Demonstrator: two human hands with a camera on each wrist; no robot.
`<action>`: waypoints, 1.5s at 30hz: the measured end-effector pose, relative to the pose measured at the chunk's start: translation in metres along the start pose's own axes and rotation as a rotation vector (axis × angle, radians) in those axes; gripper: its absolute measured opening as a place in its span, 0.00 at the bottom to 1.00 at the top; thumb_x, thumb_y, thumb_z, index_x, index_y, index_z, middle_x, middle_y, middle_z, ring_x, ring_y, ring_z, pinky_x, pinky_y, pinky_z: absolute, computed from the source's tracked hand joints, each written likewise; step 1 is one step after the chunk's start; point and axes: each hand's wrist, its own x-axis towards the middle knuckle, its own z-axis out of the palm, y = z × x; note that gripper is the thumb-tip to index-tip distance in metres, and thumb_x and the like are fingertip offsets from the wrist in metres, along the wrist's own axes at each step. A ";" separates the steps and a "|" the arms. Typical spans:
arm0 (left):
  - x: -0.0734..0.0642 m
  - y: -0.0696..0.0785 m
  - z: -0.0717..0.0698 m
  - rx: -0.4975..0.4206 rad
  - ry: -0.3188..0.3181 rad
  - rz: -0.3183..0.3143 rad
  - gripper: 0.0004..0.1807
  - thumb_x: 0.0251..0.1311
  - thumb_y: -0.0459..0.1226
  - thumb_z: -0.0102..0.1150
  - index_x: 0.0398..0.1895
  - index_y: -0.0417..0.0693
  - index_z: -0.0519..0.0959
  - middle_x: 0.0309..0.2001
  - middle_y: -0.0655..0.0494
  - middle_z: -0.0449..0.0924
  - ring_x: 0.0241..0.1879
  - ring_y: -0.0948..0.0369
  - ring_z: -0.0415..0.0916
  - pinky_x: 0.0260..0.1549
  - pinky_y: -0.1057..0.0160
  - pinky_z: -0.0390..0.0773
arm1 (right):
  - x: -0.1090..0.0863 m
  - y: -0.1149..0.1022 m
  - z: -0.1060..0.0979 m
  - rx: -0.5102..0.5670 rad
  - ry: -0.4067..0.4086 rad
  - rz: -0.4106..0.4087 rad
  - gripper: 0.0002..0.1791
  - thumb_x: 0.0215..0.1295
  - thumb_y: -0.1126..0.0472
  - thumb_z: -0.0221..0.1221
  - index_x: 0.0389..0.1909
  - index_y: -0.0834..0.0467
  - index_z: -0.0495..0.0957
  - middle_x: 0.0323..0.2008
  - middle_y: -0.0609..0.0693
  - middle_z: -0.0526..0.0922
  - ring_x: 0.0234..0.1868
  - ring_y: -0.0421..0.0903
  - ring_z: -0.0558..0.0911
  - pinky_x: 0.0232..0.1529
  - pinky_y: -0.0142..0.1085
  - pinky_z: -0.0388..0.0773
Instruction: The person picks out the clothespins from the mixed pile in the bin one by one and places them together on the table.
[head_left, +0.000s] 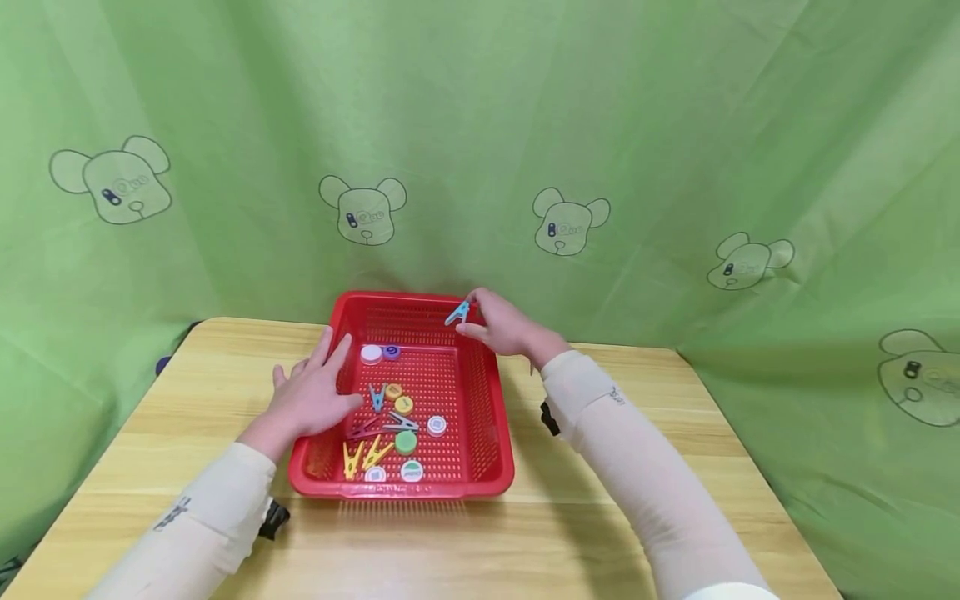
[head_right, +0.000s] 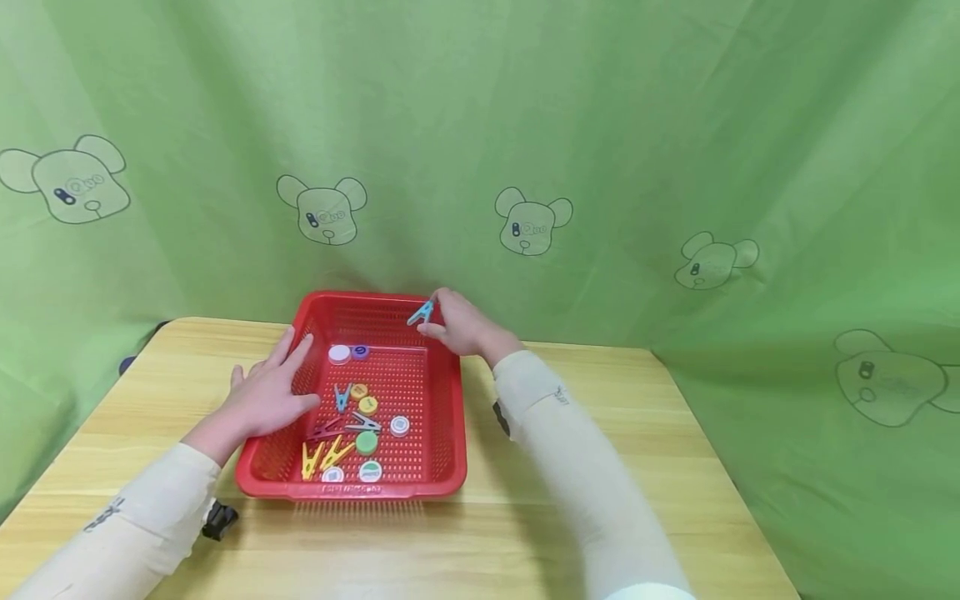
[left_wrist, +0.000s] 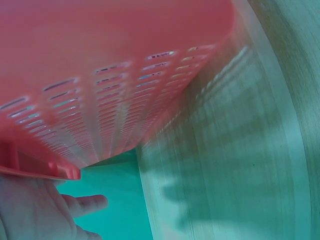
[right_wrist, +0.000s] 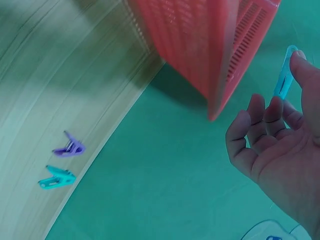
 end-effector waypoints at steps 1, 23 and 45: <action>0.000 0.000 0.000 -0.002 -0.001 -0.001 0.54 0.58 0.53 0.63 0.82 0.51 0.43 0.80 0.48 0.25 0.68 0.26 0.48 0.58 0.22 0.27 | -0.001 0.002 -0.001 0.005 0.001 0.002 0.24 0.73 0.56 0.58 0.59 0.68 0.65 0.45 0.59 0.74 0.44 0.51 0.74 0.48 0.43 0.73; -0.001 0.003 -0.005 -0.019 -0.009 -0.002 0.54 0.58 0.51 0.64 0.82 0.50 0.43 0.80 0.45 0.27 0.69 0.26 0.48 0.59 0.21 0.29 | -0.038 0.053 -0.017 0.014 0.021 0.143 0.32 0.74 0.53 0.57 0.67 0.70 0.58 0.49 0.64 0.72 0.46 0.55 0.74 0.50 0.48 0.75; 0.000 0.000 -0.002 -0.009 -0.004 0.004 0.54 0.59 0.52 0.63 0.82 0.51 0.43 0.80 0.47 0.25 0.68 0.25 0.49 0.59 0.21 0.30 | -0.076 0.115 -0.021 0.012 0.047 0.227 0.31 0.75 0.56 0.56 0.64 0.75 0.59 0.41 0.62 0.72 0.39 0.56 0.73 0.42 0.49 0.74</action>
